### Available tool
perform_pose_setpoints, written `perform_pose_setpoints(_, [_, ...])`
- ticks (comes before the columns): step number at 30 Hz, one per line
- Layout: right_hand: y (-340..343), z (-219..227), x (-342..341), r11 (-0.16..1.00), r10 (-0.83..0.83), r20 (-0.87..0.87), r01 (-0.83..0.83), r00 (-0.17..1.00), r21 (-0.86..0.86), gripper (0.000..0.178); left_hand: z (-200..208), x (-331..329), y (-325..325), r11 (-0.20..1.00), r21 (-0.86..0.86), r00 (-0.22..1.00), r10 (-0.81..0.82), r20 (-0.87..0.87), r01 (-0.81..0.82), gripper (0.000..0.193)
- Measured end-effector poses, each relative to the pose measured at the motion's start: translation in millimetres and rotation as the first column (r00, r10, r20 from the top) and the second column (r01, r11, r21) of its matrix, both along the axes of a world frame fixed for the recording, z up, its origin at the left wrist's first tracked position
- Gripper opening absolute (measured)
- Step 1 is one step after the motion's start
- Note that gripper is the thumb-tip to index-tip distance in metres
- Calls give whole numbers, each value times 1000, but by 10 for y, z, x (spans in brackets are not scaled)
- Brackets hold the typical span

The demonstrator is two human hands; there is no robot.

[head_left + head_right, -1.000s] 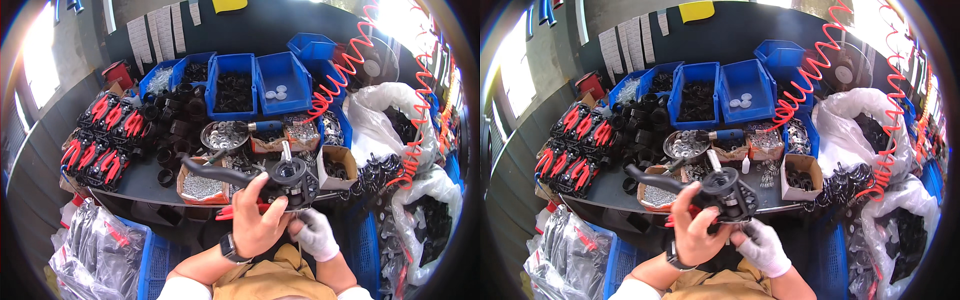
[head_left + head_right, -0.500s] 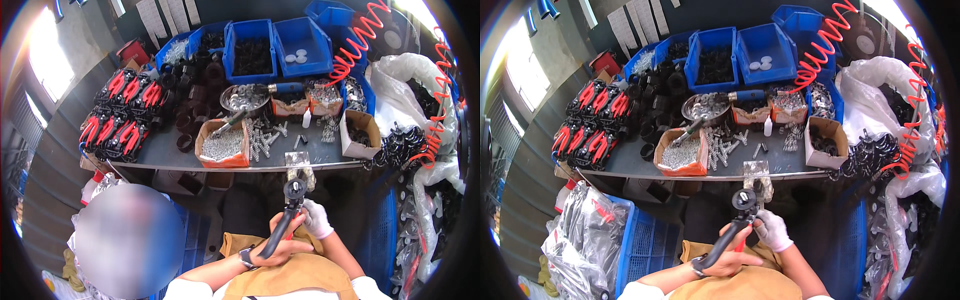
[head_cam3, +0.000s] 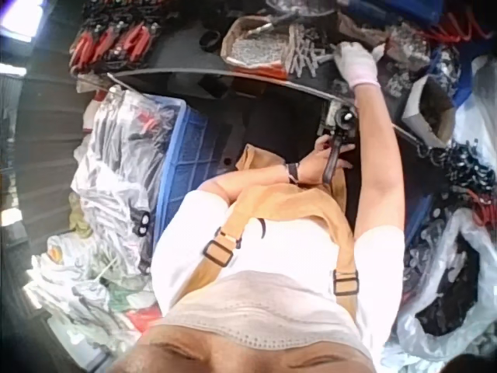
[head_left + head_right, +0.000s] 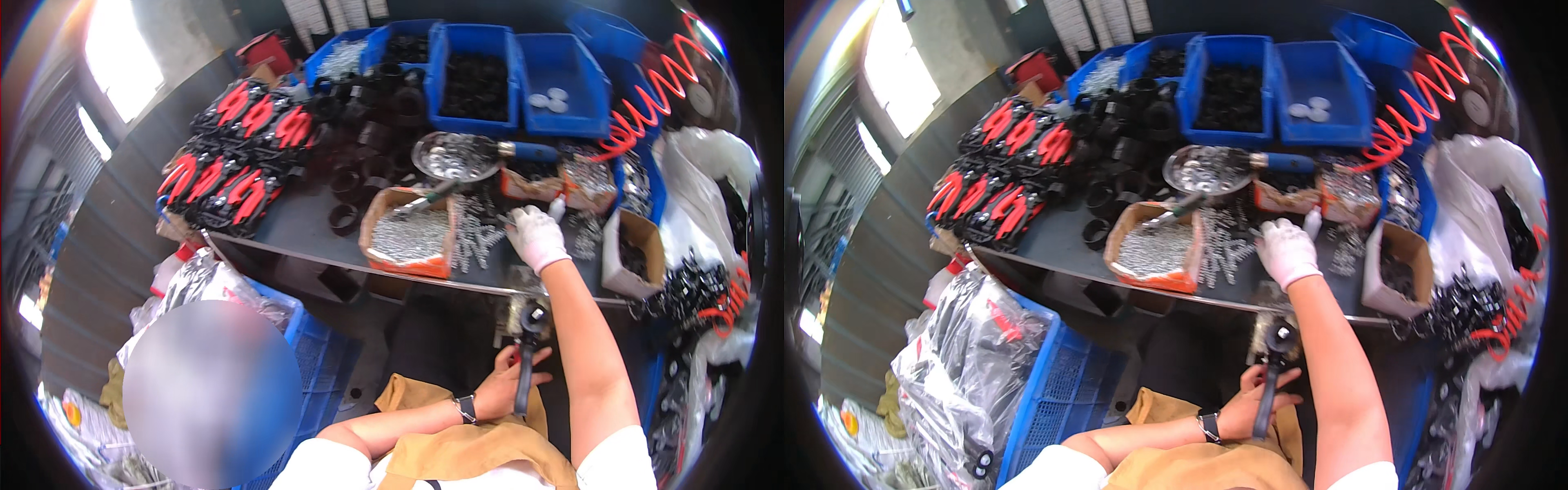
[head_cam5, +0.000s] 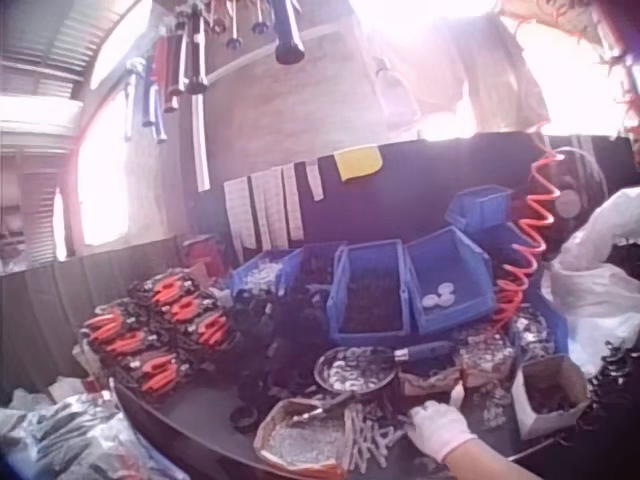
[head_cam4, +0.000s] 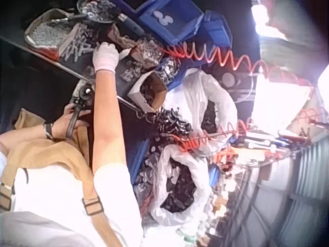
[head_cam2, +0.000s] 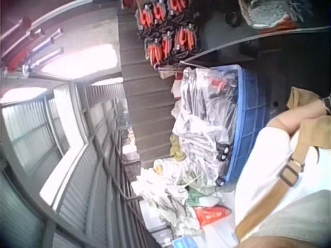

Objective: The person assembles caulking guns by fitting handles, rods, washers, and barrels together, applying liquid from a small bottle onto components, and tightening fasteners with a pneumatic tool. They then place the completed caulking guns into plastic bags and store them in a bin.

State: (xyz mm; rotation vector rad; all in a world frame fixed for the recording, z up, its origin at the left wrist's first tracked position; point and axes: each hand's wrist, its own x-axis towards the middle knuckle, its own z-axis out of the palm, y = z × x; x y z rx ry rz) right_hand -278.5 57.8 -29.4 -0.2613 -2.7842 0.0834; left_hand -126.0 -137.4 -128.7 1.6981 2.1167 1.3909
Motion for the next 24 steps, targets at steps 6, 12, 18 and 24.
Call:
perform_pose_setpoints(6, [-34,-130,-94,932,-171,34,150,985,329,21,706,-1056,-750,998,33,997,-53,63,51,13])
perform_pose_setpoints(12, [-333,259,884,600,-3,-326,-259,945,-757,44,1076,-2981,-1721,353,351,497,643,582,-867,16])
perform_pose_setpoints(18, [-376,-251,1423,767,236,-539,-495,809,-408,52,595,-4789,-2252,184,305,73,937,-341,-934,67])
perform_pose_setpoints(24, [-261,-78,1600,840,247,-453,-422,857,-340,44,465,-5485,-2766,72,-215,194,755,-627,-974,73])
